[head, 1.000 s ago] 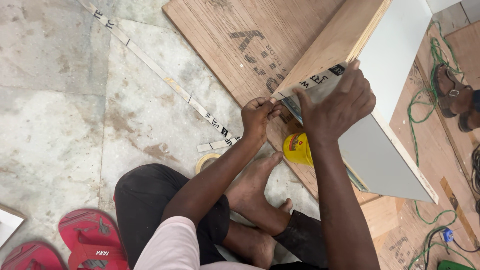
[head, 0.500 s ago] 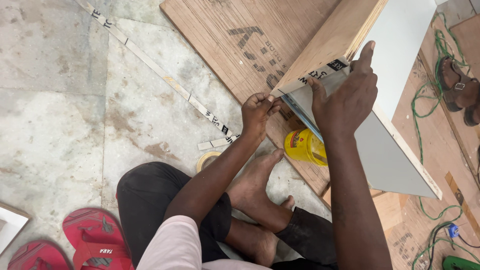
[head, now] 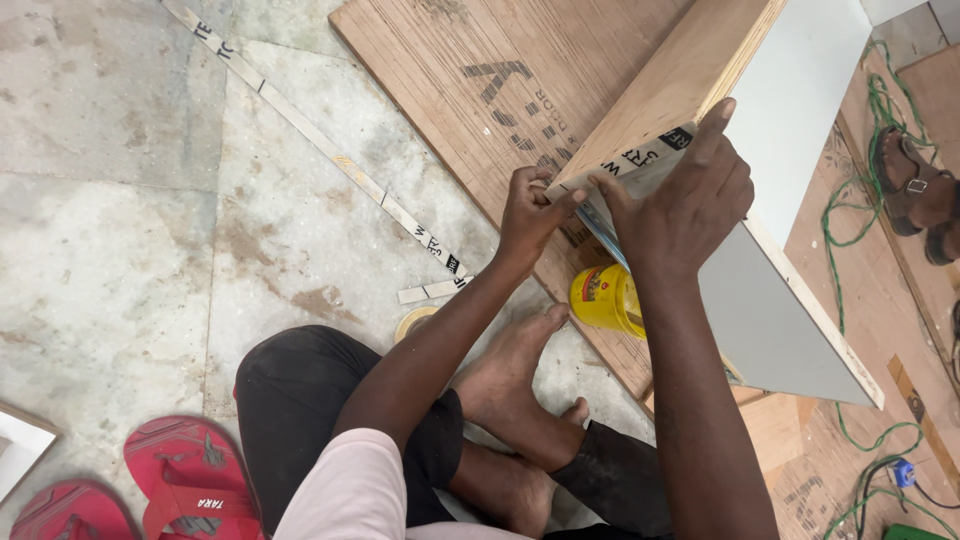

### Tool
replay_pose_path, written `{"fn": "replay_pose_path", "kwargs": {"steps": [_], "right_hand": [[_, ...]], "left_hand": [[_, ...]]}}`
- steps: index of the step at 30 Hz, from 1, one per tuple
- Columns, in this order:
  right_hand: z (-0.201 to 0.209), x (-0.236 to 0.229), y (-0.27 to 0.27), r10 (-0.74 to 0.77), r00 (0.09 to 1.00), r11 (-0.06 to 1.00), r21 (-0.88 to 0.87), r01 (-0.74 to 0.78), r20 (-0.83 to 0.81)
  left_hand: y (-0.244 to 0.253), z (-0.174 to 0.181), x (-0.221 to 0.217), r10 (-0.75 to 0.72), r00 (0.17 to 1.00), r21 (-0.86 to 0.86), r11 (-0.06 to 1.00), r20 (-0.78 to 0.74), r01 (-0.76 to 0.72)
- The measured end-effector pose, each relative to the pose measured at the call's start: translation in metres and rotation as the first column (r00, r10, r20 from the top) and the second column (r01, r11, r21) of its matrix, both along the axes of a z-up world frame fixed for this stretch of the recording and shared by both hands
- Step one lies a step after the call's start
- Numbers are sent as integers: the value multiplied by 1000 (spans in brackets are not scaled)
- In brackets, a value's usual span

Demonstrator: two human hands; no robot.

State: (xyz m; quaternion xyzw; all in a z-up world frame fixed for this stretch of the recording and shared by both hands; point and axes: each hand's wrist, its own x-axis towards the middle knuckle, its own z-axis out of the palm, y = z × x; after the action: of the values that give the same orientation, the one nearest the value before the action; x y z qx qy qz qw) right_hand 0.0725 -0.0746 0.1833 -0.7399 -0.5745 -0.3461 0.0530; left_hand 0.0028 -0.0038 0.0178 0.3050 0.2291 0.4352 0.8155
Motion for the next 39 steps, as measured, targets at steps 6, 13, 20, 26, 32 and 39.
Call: {"fn": "replay_pose_path", "kwargs": {"steps": [6, 13, 20, 26, 32, 39], "right_hand": [[-3, 2, 1, -24, 999, 1000, 18, 24, -30], [2, -3, 2, -24, 998, 999, 33, 26, -66], [7, 0, 0, 25, 992, 998, 58, -18, -123], [29, 2, 2, 6, 984, 999, 39, 1, -177], [54, 3, 7, -41, 927, 998, -52, 23, -373], [64, -8, 10, -93, 904, 990, -135, 40, -417]], "left_hand": [[9, -10, 4, -72, 997, -2, 997, 36, 72], [16, -23, 1, -148, 979, -75, 984, 137, 160], [12, -28, 1, -137, 981, -60, 987, 138, 147], [13, -40, 2, -148, 976, -47, 986, 156, 158], [14, -40, -4, -126, 992, -91, 988, 29, 128], [14, 33, -5, 192, 965, 382, 918, -180, -112]]}}
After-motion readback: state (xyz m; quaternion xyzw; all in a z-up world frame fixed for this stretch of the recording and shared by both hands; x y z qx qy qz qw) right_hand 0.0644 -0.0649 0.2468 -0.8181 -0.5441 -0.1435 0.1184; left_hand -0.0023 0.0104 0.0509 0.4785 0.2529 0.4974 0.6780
